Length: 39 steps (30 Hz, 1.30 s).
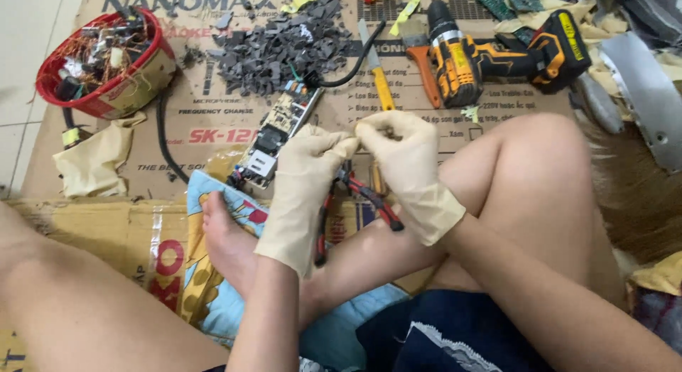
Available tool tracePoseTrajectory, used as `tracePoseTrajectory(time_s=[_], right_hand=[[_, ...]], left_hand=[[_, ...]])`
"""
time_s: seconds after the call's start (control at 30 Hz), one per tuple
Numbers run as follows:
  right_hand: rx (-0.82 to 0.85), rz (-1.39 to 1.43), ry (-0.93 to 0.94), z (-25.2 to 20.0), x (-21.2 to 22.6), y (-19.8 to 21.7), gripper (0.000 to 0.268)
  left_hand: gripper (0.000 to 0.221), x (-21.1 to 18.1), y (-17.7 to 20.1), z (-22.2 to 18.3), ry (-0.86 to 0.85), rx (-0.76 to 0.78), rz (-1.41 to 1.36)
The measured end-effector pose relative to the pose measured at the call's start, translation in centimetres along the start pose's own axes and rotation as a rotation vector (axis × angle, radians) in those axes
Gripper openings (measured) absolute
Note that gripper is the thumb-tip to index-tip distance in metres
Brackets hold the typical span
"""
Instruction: Removing wires and components from a circuit board using pliers and a screwdriver.
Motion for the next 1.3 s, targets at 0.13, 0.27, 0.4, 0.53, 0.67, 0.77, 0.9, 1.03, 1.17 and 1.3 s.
tracePoseTrajectory(time_s=[0.13,0.27,0.4,0.53,0.67,0.77,0.9,1.03,1.17,1.3], right_hand=[[-0.136,0.564,-0.300,-1.2,-3.5,-3.5,0.008],[0.056,0.078,-0.172,-0.9,-1.8,-3.7,0.017],[0.457,-0.311,0.723,-3.2,5.6,-4.8,0.016],[0.495,-0.621,1.026,-4.0,6.8,-6.3,0.016],[0.474,-0.295,0.690,-3.5,7.8,-5.7,0.011],[0.353,0.148,0.129,-1.5,4.2,-5.8,0.014],[0.062,0.513,-0.582,-0.4,-2.7,-6.3,0.030],[0.146,0.272,-0.155,-0.6,0.6,-4.3,0.027],[0.372,-0.016,0.457,-4.6,9.6,-4.4,0.026],[0.599,-0.670,0.909,-6.5,9.9,-8.0,0.037]], left_hand=[[0.005,-2.0,1.4,-1.0,-0.265,-0.049,0.071],[0.018,-0.8,2.7,-1.2,-0.283,-0.057,0.244],[0.019,-1.1,4.2,-2.0,-0.360,0.047,0.518],[0.009,-2.2,4.4,-2.3,-0.397,0.085,0.608],[0.021,-2.9,7.0,-2.8,-0.255,-0.042,0.461],[0.019,-1.7,7.0,-2.4,-0.202,-0.109,0.235],[0.023,-1.7,7.8,-2.8,-0.189,-0.149,0.208],[0.022,-2.0,10.2,-4.2,-0.136,-0.137,0.208],[0.020,-1.1,10.0,-3.3,-0.158,-0.001,0.555],[0.015,-1.6,9.5,-3.8,-0.198,0.040,0.589]])
Point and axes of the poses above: each hand's wrist, its own z-axis towards the middle knuckle, its own y-axis out of the back of the hand, x = y × z, the point moved 7 cm from there along z, towards the middle knuckle, and after that the axes turned 1 degree about z, right-handed, at the moved point
